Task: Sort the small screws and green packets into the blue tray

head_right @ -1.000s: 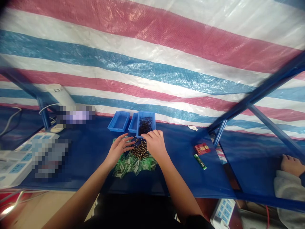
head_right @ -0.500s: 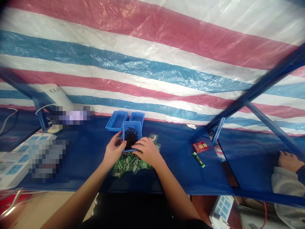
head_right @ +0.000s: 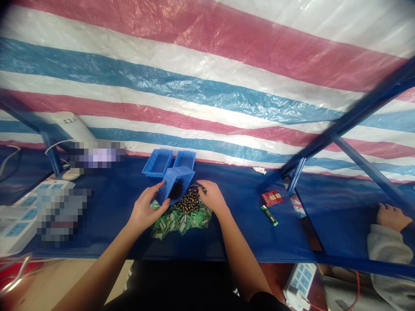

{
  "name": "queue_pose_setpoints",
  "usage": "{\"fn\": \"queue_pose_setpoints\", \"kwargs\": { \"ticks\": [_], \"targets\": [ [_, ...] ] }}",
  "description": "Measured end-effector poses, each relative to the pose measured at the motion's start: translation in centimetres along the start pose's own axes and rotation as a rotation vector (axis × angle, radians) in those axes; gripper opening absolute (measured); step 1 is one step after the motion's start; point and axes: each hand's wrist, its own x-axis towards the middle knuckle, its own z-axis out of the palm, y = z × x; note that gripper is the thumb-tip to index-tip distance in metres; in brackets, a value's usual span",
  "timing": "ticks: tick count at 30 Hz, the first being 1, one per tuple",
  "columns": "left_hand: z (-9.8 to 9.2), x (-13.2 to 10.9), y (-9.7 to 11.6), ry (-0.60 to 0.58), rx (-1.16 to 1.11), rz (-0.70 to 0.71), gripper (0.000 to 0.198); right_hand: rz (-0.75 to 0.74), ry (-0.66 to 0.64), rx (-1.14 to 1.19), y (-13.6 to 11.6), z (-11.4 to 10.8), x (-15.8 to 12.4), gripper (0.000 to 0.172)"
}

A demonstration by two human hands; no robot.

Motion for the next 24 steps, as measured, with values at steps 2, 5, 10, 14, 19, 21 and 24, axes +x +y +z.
{"fn": "queue_pose_setpoints", "kwargs": {
  "ticks": [2,5,10,14,19,21,24],
  "targets": [
    [0.0,0.0,-0.4,-0.004,-0.006,0.075,0.054,-0.029,-0.030,-0.011,0.0,0.4,-0.1,0.036],
    [0.0,0.2,-0.9,-0.040,-0.012,0.109,0.050,-0.072,-0.101,-0.006,-0.4,0.6,-0.1,0.040],
    [-0.8,0.7,-1.1,-0.024,-0.050,0.128,0.052,-0.078,-0.166,0.005,-1.0,0.3,-0.1,0.045],
    [-1.6,1.2,-1.1,0.079,-0.114,0.072,0.049,-0.033,-0.121,0.069,-1.2,0.0,-0.2,0.044],
    [-0.8,1.3,-0.7,0.146,-0.437,-0.149,0.059,0.021,0.036,0.464,-2.4,-0.5,0.0,0.048],
    [0.0,1.1,-0.1,0.052,-0.605,-0.228,0.060,0.023,0.043,0.642,-3.0,-0.5,0.2,0.060],
    [0.9,1.1,1.2,-0.092,-0.703,-0.277,0.059,0.125,0.106,0.777,-3.2,-0.3,0.5,0.068]
  ]
}}
